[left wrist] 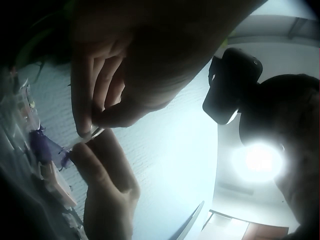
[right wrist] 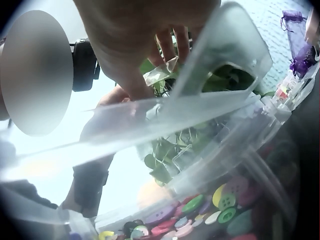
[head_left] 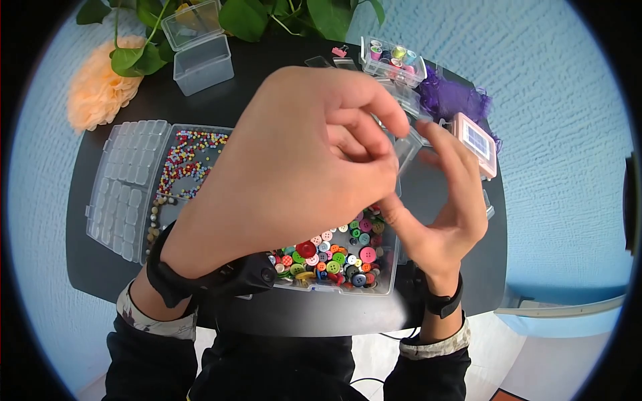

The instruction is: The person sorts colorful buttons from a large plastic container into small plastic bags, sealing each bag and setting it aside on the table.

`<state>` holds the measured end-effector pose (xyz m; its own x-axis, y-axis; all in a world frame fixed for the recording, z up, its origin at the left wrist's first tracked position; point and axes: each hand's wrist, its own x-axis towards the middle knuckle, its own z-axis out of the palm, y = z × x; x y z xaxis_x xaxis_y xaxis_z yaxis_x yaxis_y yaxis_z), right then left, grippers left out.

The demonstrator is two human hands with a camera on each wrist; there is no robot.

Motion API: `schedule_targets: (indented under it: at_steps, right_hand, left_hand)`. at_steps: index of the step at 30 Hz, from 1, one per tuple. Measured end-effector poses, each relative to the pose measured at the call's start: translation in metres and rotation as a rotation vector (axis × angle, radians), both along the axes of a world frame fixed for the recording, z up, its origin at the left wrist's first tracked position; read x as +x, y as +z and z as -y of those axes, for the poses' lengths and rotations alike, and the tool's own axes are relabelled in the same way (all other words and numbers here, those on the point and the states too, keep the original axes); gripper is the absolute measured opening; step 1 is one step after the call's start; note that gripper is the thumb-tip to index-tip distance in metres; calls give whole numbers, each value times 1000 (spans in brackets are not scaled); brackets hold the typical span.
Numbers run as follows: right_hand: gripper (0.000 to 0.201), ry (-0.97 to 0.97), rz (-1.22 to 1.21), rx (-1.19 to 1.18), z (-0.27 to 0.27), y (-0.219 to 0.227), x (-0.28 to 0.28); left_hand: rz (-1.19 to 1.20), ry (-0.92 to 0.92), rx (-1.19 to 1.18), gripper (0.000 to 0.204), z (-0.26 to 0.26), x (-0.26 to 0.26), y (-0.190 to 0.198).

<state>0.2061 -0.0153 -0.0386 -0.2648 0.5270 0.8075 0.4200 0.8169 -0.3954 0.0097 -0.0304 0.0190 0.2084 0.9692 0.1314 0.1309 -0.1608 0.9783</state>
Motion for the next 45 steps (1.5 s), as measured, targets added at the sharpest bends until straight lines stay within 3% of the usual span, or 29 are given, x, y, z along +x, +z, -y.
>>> schedule_targets:
  at_steps: [3, 6, 10, 13, 19, 25, 35, 37, 45]
  right_hand:
    - [57, 1, 126, 125, -3, -1, 1]
    - [51, 67, 10, -81, 7, -2, -2]
    - [51, 46, 56, -119, 12, -1, -5]
    - [52, 45, 39, -194, 12, -2, -5]
    - [51, 79, 100, -120, 12, 0, -5]
    - [51, 102, 103, -18, 9, -4, -10]
    - [50, 114, 129, 11, 10, -5, -13]
    - [50, 122, 157, 22, 10, -6, -14]
    - [52, 100, 140, 35, 8, -6, -13]
  left_hand:
    - [7, -66, -47, 21, -1, 0, -1]
    - [-45, -76, 8, 21, -4, 1, -10]
    - [-186, -13, 102, 22, -3, 2, -15]
    - [-74, -112, -10, 24, -5, 1, -15]
    - [-99, -150, -132, 23, -9, 3, -21]
    - [-64, -54, -6, 19, -9, 11, -34]
    - [-45, -96, -132, 25, -6, 9, -36]
    - [-130, -70, 15, 27, -5, 11, -40]
    - [-88, -31, 101, 25, -6, 13, -44]
